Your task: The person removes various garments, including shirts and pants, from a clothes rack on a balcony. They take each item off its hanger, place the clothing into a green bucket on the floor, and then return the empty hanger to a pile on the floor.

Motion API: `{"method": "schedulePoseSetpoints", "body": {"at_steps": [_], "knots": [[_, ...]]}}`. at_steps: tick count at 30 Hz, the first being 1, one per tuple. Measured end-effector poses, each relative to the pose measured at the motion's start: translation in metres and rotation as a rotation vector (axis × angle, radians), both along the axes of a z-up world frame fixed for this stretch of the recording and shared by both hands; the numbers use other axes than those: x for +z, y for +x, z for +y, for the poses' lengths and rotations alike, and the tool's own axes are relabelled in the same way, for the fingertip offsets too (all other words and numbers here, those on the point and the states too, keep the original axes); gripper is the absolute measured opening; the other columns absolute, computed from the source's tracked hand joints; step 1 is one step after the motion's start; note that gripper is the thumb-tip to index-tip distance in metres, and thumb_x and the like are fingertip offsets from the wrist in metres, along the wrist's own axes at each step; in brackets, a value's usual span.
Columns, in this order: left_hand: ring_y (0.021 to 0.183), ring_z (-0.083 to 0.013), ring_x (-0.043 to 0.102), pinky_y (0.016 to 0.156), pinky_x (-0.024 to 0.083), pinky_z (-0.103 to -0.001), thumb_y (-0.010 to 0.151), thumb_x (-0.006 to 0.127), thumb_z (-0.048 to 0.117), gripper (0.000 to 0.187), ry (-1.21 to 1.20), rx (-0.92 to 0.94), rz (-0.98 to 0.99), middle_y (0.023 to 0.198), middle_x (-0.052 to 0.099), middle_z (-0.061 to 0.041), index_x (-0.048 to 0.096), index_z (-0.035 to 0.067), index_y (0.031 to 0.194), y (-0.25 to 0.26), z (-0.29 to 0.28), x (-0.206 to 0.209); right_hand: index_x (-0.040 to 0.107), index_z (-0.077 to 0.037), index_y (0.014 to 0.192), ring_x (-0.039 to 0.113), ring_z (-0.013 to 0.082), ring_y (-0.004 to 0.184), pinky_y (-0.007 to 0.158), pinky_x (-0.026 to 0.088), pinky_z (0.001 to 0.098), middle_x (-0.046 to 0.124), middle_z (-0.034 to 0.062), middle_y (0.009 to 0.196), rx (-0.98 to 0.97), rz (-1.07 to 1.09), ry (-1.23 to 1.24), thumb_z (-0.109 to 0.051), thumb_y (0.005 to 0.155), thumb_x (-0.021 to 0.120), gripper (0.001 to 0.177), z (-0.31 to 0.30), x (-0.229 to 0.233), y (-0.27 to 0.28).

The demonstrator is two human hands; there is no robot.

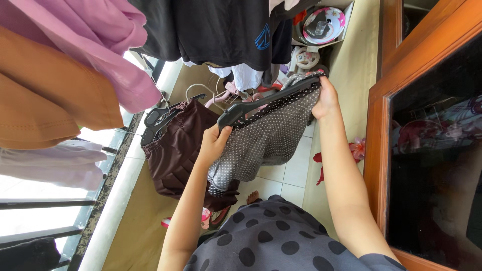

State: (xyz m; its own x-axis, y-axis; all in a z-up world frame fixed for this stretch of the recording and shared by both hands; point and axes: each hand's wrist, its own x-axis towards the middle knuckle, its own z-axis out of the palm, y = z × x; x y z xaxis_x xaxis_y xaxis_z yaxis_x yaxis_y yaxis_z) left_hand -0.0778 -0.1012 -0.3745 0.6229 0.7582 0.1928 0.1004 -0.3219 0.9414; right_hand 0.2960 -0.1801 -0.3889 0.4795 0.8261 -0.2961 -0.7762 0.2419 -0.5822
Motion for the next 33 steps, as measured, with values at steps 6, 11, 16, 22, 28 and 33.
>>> {"method": "schedulePoseSetpoints", "body": {"at_steps": [6,11,16,22,28,33], "knots": [[0.063,-0.0058,0.042,0.057,0.040,-0.029,0.100,0.065,0.025,0.028,0.084,0.102,0.096,0.063,0.052,-0.004,0.069,-0.002,0.105,-0.005,-0.002,0.014,0.065,-0.002,0.115,0.069,0.0219,0.083,0.081,0.052,0.0314,0.069,0.0112,0.091,-0.390,-1.281,-0.517,-0.007,0.100,0.049,0.022,-0.021,-0.035,-0.025],[0.065,-0.0033,0.047,0.058,0.043,-0.028,0.100,0.065,0.026,0.031,0.099,0.083,0.075,0.065,0.058,-0.002,0.068,-0.004,0.101,-0.009,0.002,-0.003,0.067,0.000,0.118,0.065,0.0156,0.092,0.085,0.051,0.0312,0.072,0.0067,0.100,-0.102,-1.243,-0.400,-0.001,0.101,0.055,0.020,-0.025,-0.078,-0.019],[0.066,-0.0033,0.044,0.059,0.039,-0.027,0.103,0.063,0.030,0.034,-0.128,0.028,0.174,0.068,0.054,0.004,0.068,-0.003,0.095,-0.024,0.021,-0.029,0.061,-0.002,0.128,0.061,0.0141,0.100,0.088,0.049,0.0307,0.067,0.0035,0.111,-0.052,-0.839,-0.006,0.005,0.102,0.058,0.027,-0.040,-0.091,-0.020],[0.073,-0.0005,0.049,0.066,0.041,-0.023,0.106,0.064,0.027,0.028,-0.403,-0.206,-0.134,0.083,0.060,0.008,0.070,0.000,0.100,-0.030,0.036,-0.039,0.066,-0.005,0.120,0.067,0.0178,0.098,0.088,0.056,0.0346,0.071,0.0072,0.109,0.006,-0.423,0.083,0.005,0.096,0.050,0.031,-0.038,-0.063,-0.013],[0.069,-0.0020,0.052,0.063,0.040,-0.023,0.105,0.063,0.020,0.019,-0.551,-0.073,-0.352,0.081,0.062,0.005,0.068,0.001,0.101,-0.004,0.022,-0.029,0.067,-0.002,0.120,0.064,0.0152,0.113,0.102,0.048,0.0321,0.070,0.0057,0.117,0.308,-1.117,-0.110,0.009,0.088,0.054,0.036,-0.023,-0.071,-0.057],[0.075,-0.0017,0.051,0.066,0.040,-0.022,0.093,0.064,0.007,0.014,-0.376,-0.034,-0.195,0.084,0.062,0.006,0.071,0.001,0.103,0.004,0.011,-0.024,0.063,-0.005,0.122,0.065,0.0184,0.110,0.102,0.053,0.0354,0.070,0.0044,0.116,-0.117,-1.168,-0.305,-0.002,0.091,0.067,0.031,-0.032,-0.041,-0.092]]}}
